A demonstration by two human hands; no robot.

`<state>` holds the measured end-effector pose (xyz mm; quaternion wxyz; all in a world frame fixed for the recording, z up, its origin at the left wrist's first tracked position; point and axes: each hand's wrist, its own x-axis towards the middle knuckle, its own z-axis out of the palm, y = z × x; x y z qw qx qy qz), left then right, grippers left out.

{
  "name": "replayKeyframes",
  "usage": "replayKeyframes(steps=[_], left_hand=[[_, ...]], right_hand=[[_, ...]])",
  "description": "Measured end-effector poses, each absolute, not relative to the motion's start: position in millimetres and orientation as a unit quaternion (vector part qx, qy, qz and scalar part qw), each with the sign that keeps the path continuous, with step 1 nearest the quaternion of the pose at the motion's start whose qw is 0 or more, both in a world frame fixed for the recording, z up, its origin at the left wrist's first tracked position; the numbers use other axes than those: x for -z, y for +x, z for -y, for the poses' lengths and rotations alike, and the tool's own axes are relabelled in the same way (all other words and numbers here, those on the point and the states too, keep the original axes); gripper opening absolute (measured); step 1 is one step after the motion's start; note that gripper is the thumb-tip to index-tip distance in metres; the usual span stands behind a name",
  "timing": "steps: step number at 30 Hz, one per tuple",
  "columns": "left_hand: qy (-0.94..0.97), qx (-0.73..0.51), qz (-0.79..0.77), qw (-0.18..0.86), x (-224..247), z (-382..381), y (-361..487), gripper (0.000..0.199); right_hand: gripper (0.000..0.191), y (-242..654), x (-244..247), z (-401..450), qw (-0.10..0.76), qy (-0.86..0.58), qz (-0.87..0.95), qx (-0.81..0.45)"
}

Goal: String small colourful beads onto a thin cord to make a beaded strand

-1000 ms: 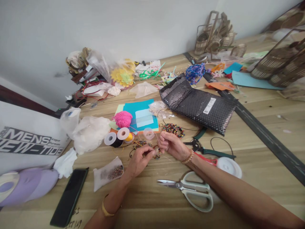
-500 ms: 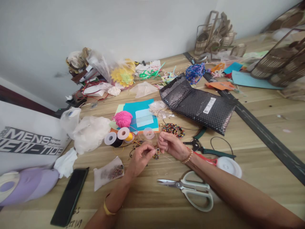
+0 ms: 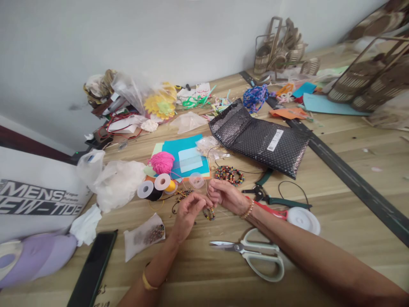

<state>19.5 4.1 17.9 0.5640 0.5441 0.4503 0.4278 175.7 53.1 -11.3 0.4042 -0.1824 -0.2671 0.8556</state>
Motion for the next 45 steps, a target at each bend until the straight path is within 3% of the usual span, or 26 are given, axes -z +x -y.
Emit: replayKeyframes(steps=[6,23,33,45], left_hand=[[0.548,-0.401,-0.472,0.561,-14,-7,17,0.027],[0.539,-0.377,-0.523,0.542,-14,-8,17,0.030],[0.470,-0.449,-0.499,0.573,-7,-7,19,0.026],[0.507,-0.375,-0.520,0.576,-23,-4,25,0.028]], right_hand=[[0.039,175,3,-48,0.366,-0.217,0.300,-0.854],[0.044,174,7,-49,0.371,-0.247,0.397,-0.802],[0.036,182,-1,-55,0.398,-0.178,0.327,-0.839],[0.030,181,-1,-52,0.408,-0.127,0.274,-0.862]])
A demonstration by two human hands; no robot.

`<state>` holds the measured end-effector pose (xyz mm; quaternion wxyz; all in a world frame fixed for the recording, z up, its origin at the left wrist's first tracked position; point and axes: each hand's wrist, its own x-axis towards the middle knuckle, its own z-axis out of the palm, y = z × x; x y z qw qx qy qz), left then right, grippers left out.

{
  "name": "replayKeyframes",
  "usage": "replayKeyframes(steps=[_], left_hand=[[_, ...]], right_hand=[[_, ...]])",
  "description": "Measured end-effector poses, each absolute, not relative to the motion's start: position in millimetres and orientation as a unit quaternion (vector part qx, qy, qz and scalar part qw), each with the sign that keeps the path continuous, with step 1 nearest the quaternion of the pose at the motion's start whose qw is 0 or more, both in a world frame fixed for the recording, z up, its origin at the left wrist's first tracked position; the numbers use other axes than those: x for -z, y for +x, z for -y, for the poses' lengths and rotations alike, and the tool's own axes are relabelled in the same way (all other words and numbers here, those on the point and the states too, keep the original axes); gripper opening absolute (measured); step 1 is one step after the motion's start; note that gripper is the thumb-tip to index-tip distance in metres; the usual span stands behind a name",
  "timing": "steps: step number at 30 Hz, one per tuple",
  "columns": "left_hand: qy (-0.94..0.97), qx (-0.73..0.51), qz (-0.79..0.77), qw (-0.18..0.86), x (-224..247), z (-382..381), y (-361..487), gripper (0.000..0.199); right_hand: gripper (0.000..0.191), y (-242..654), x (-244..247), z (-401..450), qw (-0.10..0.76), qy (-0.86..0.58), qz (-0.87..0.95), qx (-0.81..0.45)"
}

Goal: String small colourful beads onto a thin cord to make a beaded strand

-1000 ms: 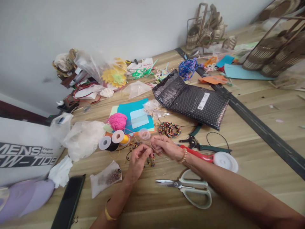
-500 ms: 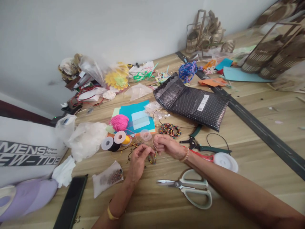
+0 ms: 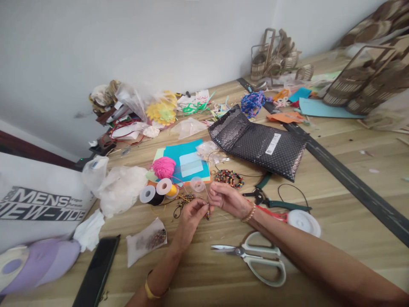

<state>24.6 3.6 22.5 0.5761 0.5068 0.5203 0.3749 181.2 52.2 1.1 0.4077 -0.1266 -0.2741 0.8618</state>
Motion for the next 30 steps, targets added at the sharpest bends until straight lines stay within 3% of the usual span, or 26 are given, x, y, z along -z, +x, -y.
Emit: replayKeyframes(steps=[11,20,25,28,30], left_hand=[[0.489,-0.400,-0.495,0.597,-20,-5,25,0.024],[0.447,-0.424,-0.517,0.595,-11,-5,19,0.017],[0.422,-0.452,-0.501,0.606,-6,-7,17,0.018],[0.417,-0.456,-0.500,0.607,-6,-8,17,0.018],[0.420,-0.457,-0.498,0.606,-6,-8,16,0.017]], right_hand=[[0.029,179,2,-51,0.416,-0.108,0.298,-0.852],[0.035,183,7,-54,0.479,-0.214,0.326,-0.786],[0.033,181,13,-54,0.492,-0.344,0.425,-0.678],[0.017,181,14,-52,0.496,-0.423,0.522,-0.550],[0.019,182,15,-51,0.510,-0.443,0.576,-0.460]])
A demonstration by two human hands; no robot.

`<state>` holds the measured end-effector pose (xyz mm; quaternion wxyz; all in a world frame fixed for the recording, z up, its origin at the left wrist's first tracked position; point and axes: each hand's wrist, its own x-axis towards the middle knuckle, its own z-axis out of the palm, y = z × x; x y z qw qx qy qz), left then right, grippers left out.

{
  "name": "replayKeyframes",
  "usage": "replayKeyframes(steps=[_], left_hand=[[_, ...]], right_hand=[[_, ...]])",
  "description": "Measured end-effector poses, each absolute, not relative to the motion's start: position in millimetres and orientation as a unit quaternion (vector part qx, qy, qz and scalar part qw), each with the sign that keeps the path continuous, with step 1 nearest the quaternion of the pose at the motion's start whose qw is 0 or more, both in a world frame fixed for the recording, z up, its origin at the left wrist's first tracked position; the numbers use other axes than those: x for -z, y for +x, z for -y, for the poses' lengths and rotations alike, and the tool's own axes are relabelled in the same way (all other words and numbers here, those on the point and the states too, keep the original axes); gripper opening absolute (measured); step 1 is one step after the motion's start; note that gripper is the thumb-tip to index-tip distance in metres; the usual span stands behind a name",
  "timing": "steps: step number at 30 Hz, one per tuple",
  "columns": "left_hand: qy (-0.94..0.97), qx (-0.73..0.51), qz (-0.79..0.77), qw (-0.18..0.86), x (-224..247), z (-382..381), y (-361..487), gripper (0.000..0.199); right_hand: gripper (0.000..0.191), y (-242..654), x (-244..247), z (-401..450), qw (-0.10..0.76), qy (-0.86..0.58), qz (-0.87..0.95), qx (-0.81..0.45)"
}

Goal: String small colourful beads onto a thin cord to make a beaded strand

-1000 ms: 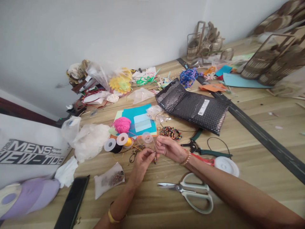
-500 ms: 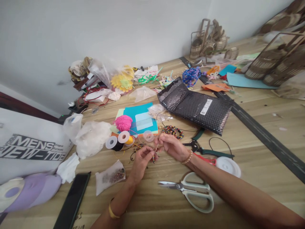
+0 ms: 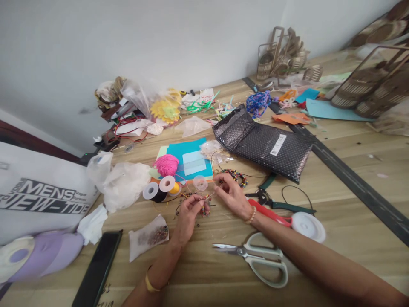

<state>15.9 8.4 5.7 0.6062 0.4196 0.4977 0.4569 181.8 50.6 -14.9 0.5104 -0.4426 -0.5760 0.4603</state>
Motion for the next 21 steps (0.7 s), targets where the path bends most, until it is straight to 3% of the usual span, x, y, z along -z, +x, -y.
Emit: replayKeyframes(steps=[4,11,17,21], left_hand=[[0.418,-0.459,-0.501,0.603,-5,-8,14,0.019],[0.410,-0.459,-0.528,0.585,-8,-9,15,0.022],[0.447,-0.443,-0.546,0.553,-17,-9,19,0.023],[0.471,-0.437,-0.537,0.546,-22,-8,19,0.023]], right_hand=[[0.024,185,13,-52,0.530,-0.456,0.606,-0.379],[0.012,189,-5,-45,0.549,-0.445,0.578,-0.409],[0.026,180,-13,-31,0.425,-0.350,0.728,-0.407],[0.019,178,-10,-33,0.374,-0.344,0.764,-0.397]])
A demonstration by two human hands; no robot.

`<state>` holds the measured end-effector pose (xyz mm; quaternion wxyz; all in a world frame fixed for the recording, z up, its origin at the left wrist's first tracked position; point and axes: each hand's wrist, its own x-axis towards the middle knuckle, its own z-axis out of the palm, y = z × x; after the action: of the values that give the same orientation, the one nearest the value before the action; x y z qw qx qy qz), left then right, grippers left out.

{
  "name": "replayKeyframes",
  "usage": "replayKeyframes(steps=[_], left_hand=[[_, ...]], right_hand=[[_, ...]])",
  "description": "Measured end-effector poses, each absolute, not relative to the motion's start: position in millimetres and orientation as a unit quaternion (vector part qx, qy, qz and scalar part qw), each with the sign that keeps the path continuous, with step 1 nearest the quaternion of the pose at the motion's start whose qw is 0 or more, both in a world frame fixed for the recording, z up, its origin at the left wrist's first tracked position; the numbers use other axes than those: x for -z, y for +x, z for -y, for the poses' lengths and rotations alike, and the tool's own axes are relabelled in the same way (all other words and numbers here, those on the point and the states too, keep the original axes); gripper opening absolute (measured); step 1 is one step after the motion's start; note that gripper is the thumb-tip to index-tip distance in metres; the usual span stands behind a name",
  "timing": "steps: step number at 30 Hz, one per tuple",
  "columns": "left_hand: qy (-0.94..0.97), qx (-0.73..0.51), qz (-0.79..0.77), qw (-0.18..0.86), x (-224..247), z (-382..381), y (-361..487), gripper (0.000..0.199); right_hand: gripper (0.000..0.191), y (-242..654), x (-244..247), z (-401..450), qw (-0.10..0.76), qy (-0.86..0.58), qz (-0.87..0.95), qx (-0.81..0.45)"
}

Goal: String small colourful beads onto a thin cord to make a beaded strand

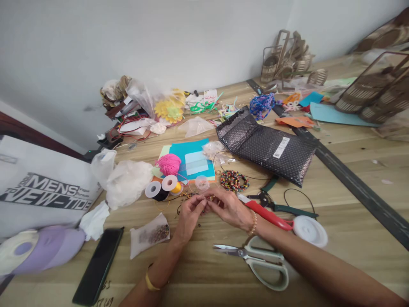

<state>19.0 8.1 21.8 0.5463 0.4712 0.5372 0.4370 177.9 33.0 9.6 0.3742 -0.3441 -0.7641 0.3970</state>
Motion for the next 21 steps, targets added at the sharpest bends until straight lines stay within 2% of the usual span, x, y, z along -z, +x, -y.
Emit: replayKeyframes(steps=[5,10,14,18,21], left_hand=[[0.466,-0.434,-0.541,0.549,-16,-8,17,0.021],[0.463,-0.471,-0.541,0.521,-9,-6,17,0.031],[0.505,-0.472,-0.571,0.443,-9,-2,18,0.030],[0.591,-0.446,-0.580,0.341,-11,0,17,0.017],[0.606,-0.453,-0.574,0.313,-12,-1,17,0.011]], right_hand=[[0.014,180,-4,-37,0.384,-0.352,0.761,-0.387],[0.014,179,-1,-37,0.390,-0.361,0.761,-0.372],[0.010,178,1,-36,0.395,-0.362,0.763,-0.360],[0.011,179,4,-36,0.388,-0.361,0.769,-0.358],[0.010,179,4,-36,0.384,-0.364,0.774,-0.348]])
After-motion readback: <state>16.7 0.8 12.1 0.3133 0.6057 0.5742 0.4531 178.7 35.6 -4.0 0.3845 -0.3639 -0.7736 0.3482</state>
